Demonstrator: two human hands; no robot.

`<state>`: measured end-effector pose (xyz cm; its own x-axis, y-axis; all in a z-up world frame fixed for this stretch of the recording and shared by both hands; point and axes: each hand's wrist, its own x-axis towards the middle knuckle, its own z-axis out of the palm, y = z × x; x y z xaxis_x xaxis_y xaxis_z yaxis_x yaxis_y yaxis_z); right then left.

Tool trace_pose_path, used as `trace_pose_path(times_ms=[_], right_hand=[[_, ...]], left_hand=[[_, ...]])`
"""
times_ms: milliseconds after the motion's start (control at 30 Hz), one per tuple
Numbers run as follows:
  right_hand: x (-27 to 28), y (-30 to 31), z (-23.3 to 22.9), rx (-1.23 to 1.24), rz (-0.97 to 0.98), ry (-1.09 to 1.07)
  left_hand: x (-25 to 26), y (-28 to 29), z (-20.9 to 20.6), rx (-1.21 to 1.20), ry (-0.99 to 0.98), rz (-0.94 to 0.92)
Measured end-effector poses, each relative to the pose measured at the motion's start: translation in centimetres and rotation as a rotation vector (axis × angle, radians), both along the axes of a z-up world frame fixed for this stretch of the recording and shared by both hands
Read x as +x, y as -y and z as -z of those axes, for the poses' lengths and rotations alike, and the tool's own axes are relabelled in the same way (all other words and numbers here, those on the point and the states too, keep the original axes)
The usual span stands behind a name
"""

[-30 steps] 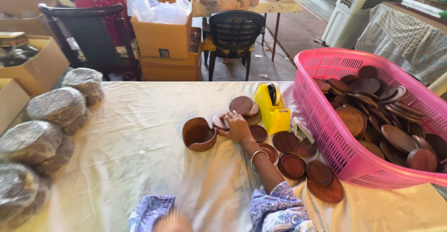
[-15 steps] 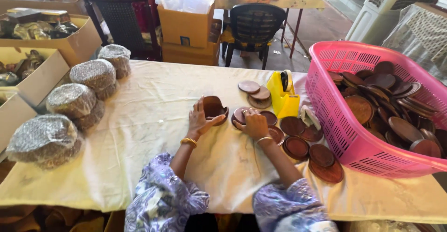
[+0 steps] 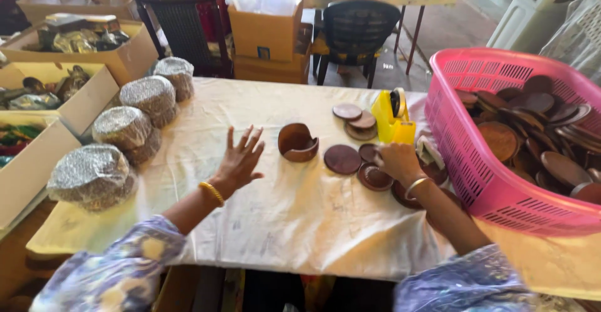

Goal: Wiping wooden coasters with a cloth and organizing them.

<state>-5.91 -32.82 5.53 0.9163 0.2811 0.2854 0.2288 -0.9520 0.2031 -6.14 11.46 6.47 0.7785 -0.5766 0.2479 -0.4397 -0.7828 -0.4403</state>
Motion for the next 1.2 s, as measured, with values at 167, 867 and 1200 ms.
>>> trace_pose_path(times_ms=[167, 867, 1200], right_hand=[[5.5, -6.3, -1.2, 0.413, 0.103, 0.488], [15.7, -4.3, 9.5, 1.919, -0.176, -0.433], [14.9, 0.2, 10.2, 1.725, 0.205, -0.039]], left_hand=[[7.8, 8.0, 4.4, -0.796, -0.117, -0.018], [8.9, 10.8, 10.1, -1.487, -0.305, 0.439], [8.6, 9.7, 9.1, -1.393, -0.330, 0.323]])
